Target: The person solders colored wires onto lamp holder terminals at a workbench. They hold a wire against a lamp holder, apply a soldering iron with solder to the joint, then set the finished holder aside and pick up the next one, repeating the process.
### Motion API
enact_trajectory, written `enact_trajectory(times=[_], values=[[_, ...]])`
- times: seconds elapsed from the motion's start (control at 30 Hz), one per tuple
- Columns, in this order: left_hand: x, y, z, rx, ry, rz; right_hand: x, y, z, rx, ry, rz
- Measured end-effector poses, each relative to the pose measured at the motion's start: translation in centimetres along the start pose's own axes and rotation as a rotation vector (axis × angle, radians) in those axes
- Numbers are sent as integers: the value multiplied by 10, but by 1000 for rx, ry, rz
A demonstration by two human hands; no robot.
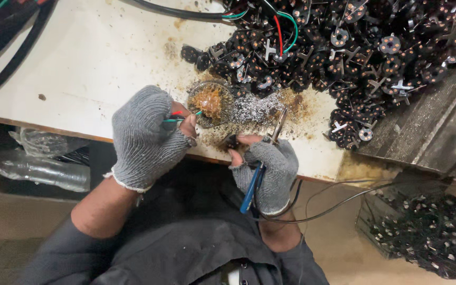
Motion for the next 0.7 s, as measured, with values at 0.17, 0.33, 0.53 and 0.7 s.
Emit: enact_trajectory(times=[0.17, 0.33, 0.53, 0.7], values=[[11, -11, 14, 102, 94, -4, 12, -2, -5, -39, -136, 28], [20, 7, 25, 59, 96, -269, 11, 1, -7, -2, -246, 52], [18, 22, 34, -20, 81, -371, 21, -27, 7, -386, 193, -195], [12, 32, 34, -67, 82, -415, 32, -27, 22, -66, -33, -155]])
Point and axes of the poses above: each hand's wrist, its own x-axis away from the middle knuckle, its own y-axis out of the palm, z = x × y, the point moved 4 cm from there along -x, towards the middle knuckle, and after that the axes turned 1 degree about -x, right-handed, at the moved point
